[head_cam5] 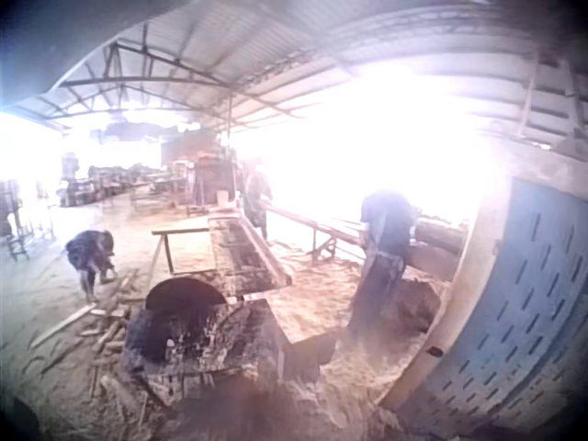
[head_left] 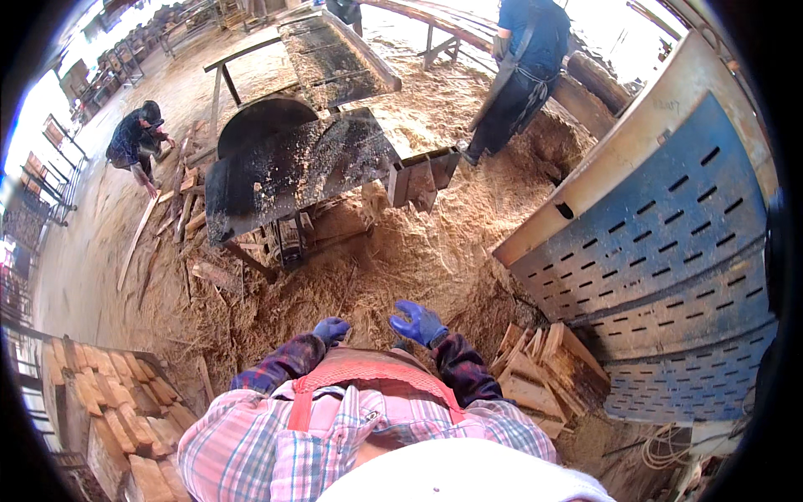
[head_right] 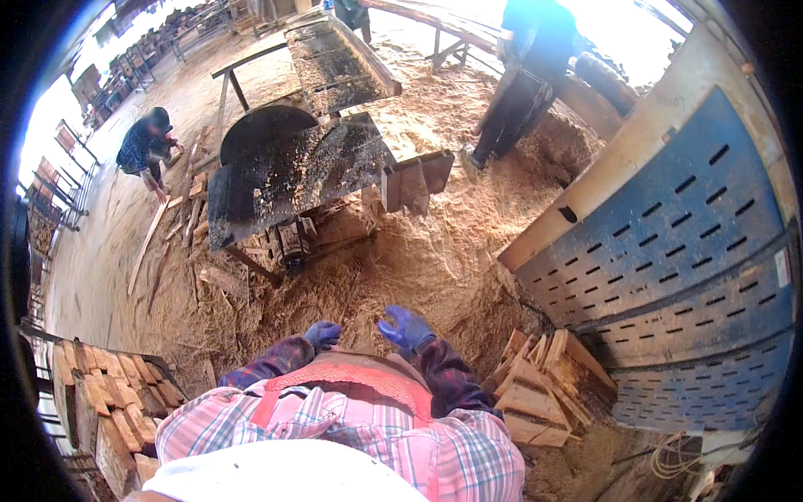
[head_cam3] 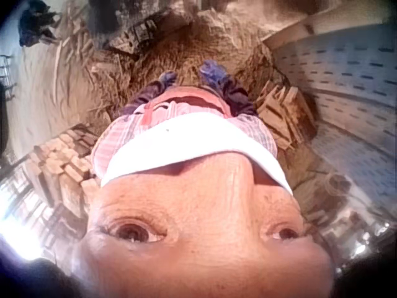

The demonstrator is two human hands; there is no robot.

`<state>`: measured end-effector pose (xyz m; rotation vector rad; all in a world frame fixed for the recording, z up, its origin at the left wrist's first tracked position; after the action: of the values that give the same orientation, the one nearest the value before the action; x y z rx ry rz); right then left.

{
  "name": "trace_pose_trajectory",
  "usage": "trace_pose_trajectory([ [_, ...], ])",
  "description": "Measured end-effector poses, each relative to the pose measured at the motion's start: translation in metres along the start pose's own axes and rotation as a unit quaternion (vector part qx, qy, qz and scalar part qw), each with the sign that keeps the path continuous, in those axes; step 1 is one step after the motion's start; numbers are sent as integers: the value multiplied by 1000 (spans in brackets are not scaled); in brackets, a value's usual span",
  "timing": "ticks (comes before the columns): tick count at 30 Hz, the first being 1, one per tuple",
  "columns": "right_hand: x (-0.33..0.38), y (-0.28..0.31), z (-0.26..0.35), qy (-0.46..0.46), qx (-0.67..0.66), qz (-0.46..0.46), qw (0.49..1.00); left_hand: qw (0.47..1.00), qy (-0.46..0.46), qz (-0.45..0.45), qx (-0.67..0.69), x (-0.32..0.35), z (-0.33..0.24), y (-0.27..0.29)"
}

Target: The person repeatedly lifts large rectangular timber blocks from a pile and places them onto a conveyor belt or processing machine. The worker wears blue gloves and a plaid shirt, handling the wood one piece at a time in a continuous loop.

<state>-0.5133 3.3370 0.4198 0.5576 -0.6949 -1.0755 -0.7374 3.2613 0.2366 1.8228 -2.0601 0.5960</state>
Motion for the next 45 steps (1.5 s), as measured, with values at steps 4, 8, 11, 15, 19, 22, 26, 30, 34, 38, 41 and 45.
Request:
trace_pose_trajectory([
  [4,-45,23,17,4,38,33,999,991,27,-50,123,-4,16,12],
  [8,-72,22,27,-22,30,32,999,996,64,-54,7,-13,48,50],
  [11,-86,-4,13,-18,-48,16,999,987,90,-20,132,-30,50,63],
  [15,-83,-32,52,11,29,70,997,968,119,-97,197,-28,41,96],
  [19,-84,-50,62,14,15,93,995,979,132,-62,145,-22,59,129],
  [22,-77,-44,62,-7,-7,85,996,979,132,-138,78,-14,67,148],
  [26,-66,-44,38,-53,-39,84,994,973,160,-127,110,-13,67,129],
  [30,-58,-44,36,-37,6,69,997,991,-31,47,-123,-32,37,113],
  [34,-51,-45,22,-72,-11,68,995,964,-140,183,-135,-31,-4,67],
  [38,-52,-44,26,-72,-13,77,994,869,-291,184,-356,-32,-34,60],
  [41,-55,-40,39,-61,-6,70,996,941,-127,146,-278,-51,10,92],
  [45,-59,-42,30,-59,-6,64,996,936,-154,148,-281,-42,6,88],
])
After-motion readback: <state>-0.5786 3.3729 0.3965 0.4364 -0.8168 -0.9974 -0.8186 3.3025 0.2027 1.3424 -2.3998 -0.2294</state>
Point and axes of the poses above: each hand's wrist, its own x-axis away from the middle knuckle, its own y-axis out of the back of the hand, z = x × y, the point moved 10 cm from there along -x, towards the middle knuckle, and after that the axes turned 15 degrees about -y, right-handed, at the moved point
